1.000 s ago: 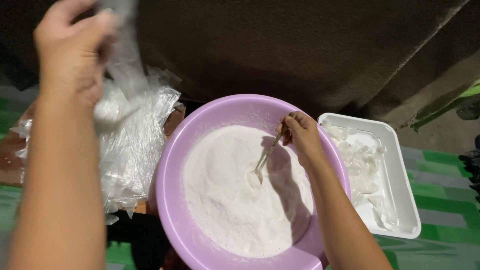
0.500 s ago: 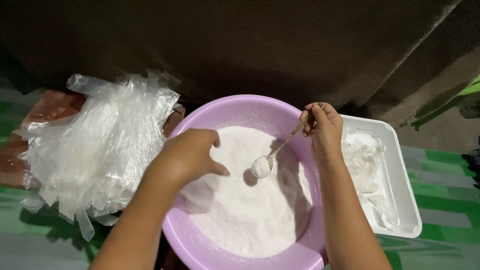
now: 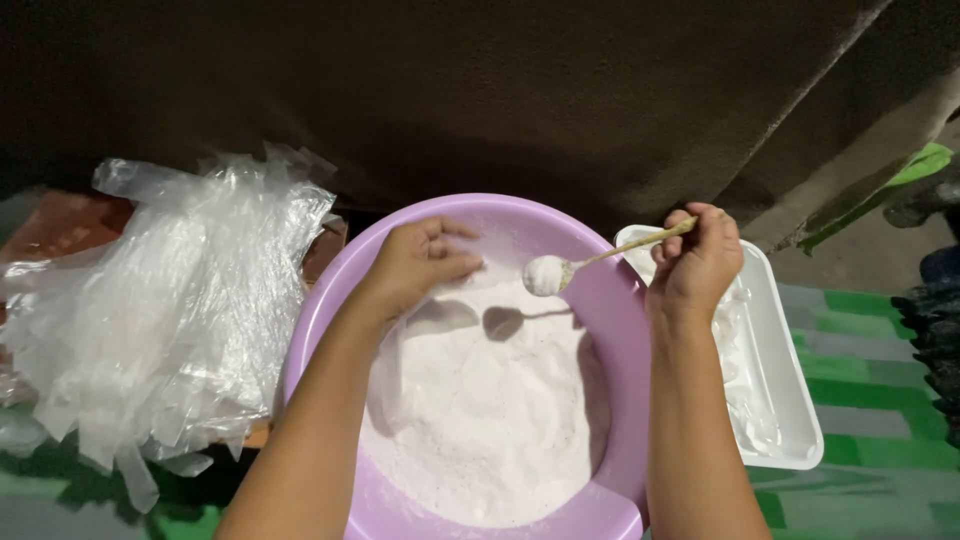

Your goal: Scooping white powder into small plastic bags and tying them into individual packets.

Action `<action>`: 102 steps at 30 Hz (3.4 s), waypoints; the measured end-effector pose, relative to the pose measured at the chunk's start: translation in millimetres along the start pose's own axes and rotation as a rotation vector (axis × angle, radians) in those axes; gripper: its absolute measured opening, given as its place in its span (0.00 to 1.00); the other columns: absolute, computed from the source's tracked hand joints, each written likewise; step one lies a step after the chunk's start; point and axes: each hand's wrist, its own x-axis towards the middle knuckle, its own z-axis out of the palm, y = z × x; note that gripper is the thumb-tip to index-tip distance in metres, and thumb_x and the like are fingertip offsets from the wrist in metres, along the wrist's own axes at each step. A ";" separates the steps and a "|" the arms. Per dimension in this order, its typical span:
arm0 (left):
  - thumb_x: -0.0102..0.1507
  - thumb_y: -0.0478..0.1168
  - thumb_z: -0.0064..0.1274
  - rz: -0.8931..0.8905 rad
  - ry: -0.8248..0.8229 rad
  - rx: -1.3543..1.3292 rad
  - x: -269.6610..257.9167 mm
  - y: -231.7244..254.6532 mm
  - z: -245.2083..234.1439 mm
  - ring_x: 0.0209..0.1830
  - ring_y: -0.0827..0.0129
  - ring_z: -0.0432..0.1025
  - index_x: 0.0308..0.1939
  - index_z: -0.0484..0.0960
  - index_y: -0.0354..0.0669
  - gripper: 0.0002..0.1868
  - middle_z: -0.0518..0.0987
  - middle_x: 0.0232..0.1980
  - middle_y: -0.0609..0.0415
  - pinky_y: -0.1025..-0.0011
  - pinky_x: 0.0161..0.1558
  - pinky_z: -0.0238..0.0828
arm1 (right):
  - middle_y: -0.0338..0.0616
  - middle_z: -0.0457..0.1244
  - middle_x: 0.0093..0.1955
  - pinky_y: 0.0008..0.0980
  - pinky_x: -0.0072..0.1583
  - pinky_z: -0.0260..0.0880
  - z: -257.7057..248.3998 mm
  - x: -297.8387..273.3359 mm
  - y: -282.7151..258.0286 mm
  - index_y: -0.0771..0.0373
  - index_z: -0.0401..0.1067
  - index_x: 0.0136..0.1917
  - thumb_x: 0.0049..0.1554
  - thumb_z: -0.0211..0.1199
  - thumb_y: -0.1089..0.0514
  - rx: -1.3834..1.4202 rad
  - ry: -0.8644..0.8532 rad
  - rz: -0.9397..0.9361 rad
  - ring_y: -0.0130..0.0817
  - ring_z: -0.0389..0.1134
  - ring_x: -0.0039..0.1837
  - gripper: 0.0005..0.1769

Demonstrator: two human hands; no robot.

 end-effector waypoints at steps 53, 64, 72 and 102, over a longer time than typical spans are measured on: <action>0.64 0.30 0.56 0.009 -0.106 -0.134 7.7 -11.1 -0.1 0.38 0.69 0.82 0.59 0.81 0.33 0.19 0.87 0.43 0.42 0.75 0.41 0.82 | 0.56 0.65 0.38 0.27 0.31 0.66 71.6 -68.9 -60.1 0.63 0.64 0.54 0.71 0.51 0.56 -0.128 -0.223 -0.387 0.28 0.59 0.26 0.08; 0.54 0.23 0.63 0.043 -0.204 -0.347 -12.6 19.2 10.0 0.50 0.61 0.81 0.60 0.79 0.30 0.28 0.85 0.52 0.42 0.67 0.52 0.82 | 0.52 0.69 0.34 0.29 0.32 0.69 145.6 -141.3 -121.6 0.72 0.73 0.46 0.62 0.58 0.75 -0.527 -0.666 -1.082 0.35 0.64 0.25 0.05; 0.62 0.32 0.59 -0.154 -0.208 -0.121 -15.2 16.2 15.3 0.47 0.55 0.83 0.46 0.82 0.34 0.09 0.87 0.46 0.36 0.67 0.48 0.80 | 0.58 0.64 0.45 0.26 0.36 0.64 141.3 -136.9 -137.6 0.67 0.59 0.55 0.76 0.45 0.62 -0.383 -0.661 -0.927 0.32 0.63 0.33 0.07; 0.47 0.31 0.74 0.001 0.046 0.719 -7.4 -5.9 -10.3 0.61 0.56 0.76 0.68 0.76 0.50 0.45 0.83 0.57 0.45 0.64 0.62 0.73 | 0.49 0.68 0.40 0.26 0.33 0.74 0.2 -19.3 -13.0 0.58 0.66 0.53 0.70 0.49 0.57 -0.260 -0.121 0.032 0.24 0.65 0.29 0.06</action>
